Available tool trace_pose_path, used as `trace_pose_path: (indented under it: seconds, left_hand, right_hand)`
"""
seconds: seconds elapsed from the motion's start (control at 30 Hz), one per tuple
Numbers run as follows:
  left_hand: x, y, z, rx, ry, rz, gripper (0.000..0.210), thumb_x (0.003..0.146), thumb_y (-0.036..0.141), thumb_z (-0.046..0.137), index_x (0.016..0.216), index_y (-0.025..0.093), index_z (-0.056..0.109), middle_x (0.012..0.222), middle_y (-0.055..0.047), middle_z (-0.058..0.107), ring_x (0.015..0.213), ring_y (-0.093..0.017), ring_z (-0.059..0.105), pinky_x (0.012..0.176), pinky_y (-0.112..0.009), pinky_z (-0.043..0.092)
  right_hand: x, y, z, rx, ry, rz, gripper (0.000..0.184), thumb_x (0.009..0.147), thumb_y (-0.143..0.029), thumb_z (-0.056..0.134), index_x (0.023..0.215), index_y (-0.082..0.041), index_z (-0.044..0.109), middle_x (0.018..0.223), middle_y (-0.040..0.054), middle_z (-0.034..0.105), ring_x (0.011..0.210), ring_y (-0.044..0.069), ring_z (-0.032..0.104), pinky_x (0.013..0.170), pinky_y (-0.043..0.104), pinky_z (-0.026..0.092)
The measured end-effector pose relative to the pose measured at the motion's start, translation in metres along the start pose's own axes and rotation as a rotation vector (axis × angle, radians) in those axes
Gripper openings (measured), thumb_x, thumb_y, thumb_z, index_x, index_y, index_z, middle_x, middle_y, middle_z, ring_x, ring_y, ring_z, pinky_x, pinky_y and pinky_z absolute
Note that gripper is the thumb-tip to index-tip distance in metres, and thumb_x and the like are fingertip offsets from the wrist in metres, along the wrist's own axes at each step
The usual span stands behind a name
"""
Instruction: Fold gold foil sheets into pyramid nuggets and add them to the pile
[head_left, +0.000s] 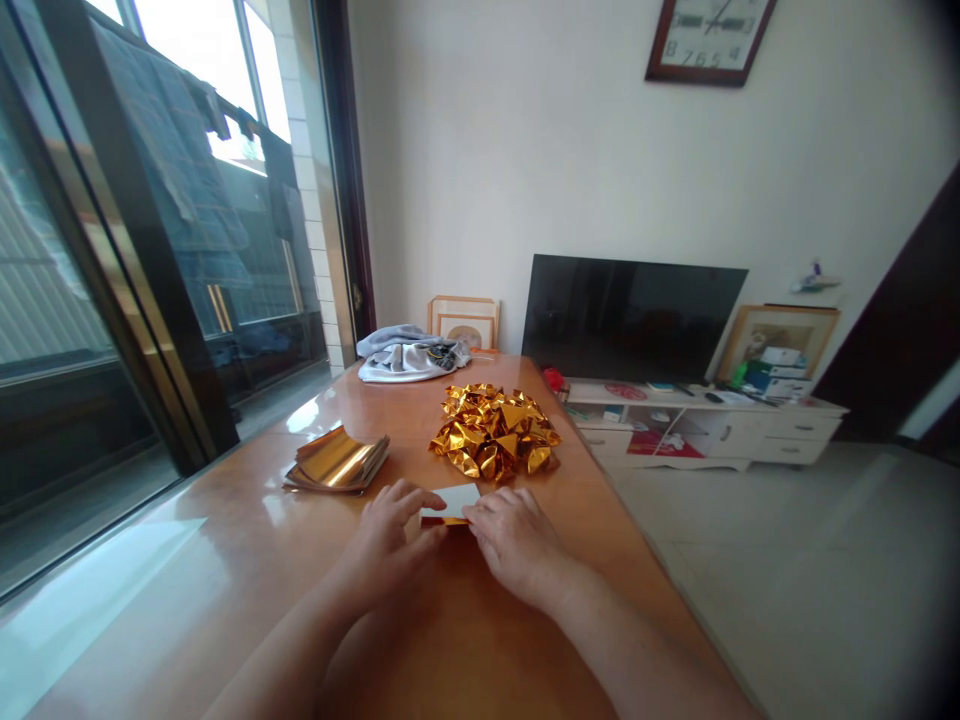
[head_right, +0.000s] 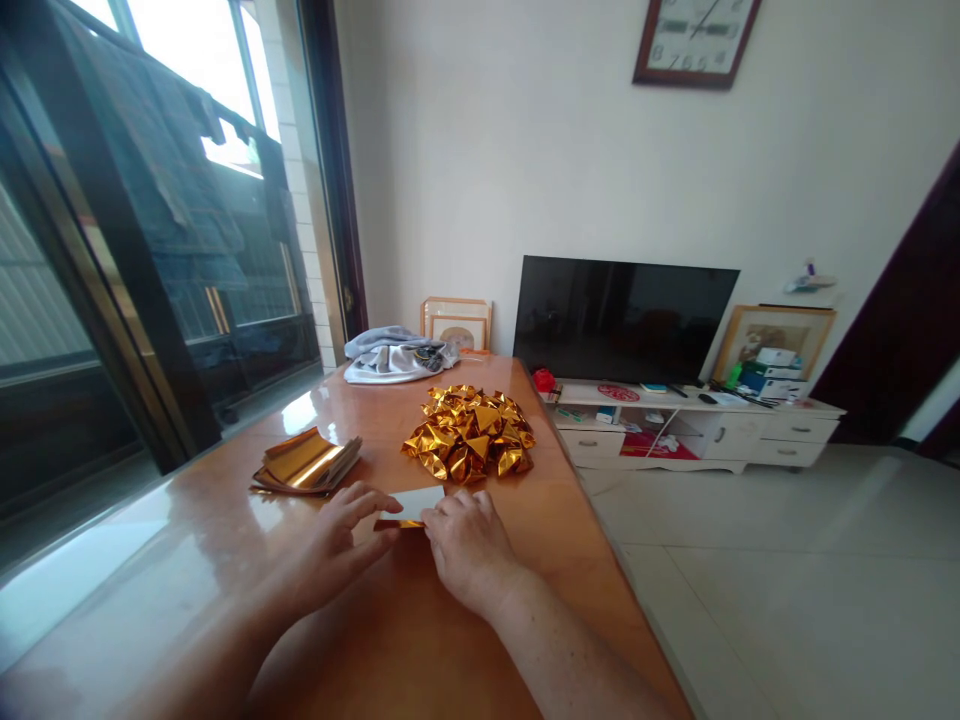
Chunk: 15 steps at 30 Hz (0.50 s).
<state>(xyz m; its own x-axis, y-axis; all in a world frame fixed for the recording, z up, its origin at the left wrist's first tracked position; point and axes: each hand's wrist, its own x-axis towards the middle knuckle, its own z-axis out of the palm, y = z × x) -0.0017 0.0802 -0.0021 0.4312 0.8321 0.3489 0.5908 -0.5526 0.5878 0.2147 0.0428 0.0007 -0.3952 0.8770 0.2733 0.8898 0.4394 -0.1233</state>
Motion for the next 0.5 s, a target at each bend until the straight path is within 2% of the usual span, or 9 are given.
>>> trace_pose_path:
  seconds: [0.1,0.23,0.33,0.5]
  left_hand:
    - [-0.001,0.003,0.001,0.203,-0.001,0.142,0.024,0.084,0.034,0.068,0.108,0.032,0.071,0.107,-0.004,0.064,0.101,-0.024,0.055,0.092,-0.040,0.040]
    - [-0.002,0.008,0.004,0.352,-0.003,0.208,0.013,0.091,0.032,0.062,0.096,0.032,0.074,0.100,-0.002,0.066,0.095,-0.023,0.054,0.088,-0.040,0.036]
    - [-0.003,0.013,0.005,0.401,-0.014,0.228,0.017,0.095,0.032,0.057,0.091,0.030,0.073,0.094,-0.002,0.066,0.094,-0.023,0.052,0.087,-0.040,0.034]
    - [-0.004,0.014,0.002,0.411,-0.021,0.249,0.022,0.097,0.035,0.055,0.086,0.028,0.073,0.089,-0.002,0.066,0.094,-0.023,0.051,0.085,-0.040,0.032]
  right_hand:
    - [0.000,0.001,0.003,0.004,0.015,-0.002,0.026,0.103,-0.026,0.043,0.111,-0.023,0.067,0.107,0.0056,0.070,0.103,0.022,0.055,0.087,0.035,0.033]
    - [0.000,-0.001,0.008,0.035,0.048,-0.027,0.021,0.102,-0.027,0.048,0.106,-0.023,0.068,0.106,0.0046,0.071,0.103,0.021,0.055,0.087,0.035,0.033]
    - [0.000,-0.005,0.010,0.050,0.079,-0.042,0.017,0.100,-0.030,0.053,0.101,-0.021,0.068,0.103,0.0037,0.071,0.103,0.021,0.055,0.089,0.035,0.033]
    - [0.000,-0.006,0.007,0.038,0.098,-0.081,0.022,0.102,-0.028,0.050,0.093,-0.021,0.070,0.096,0.0026,0.072,0.100,0.020,0.056,0.090,0.037,0.031]
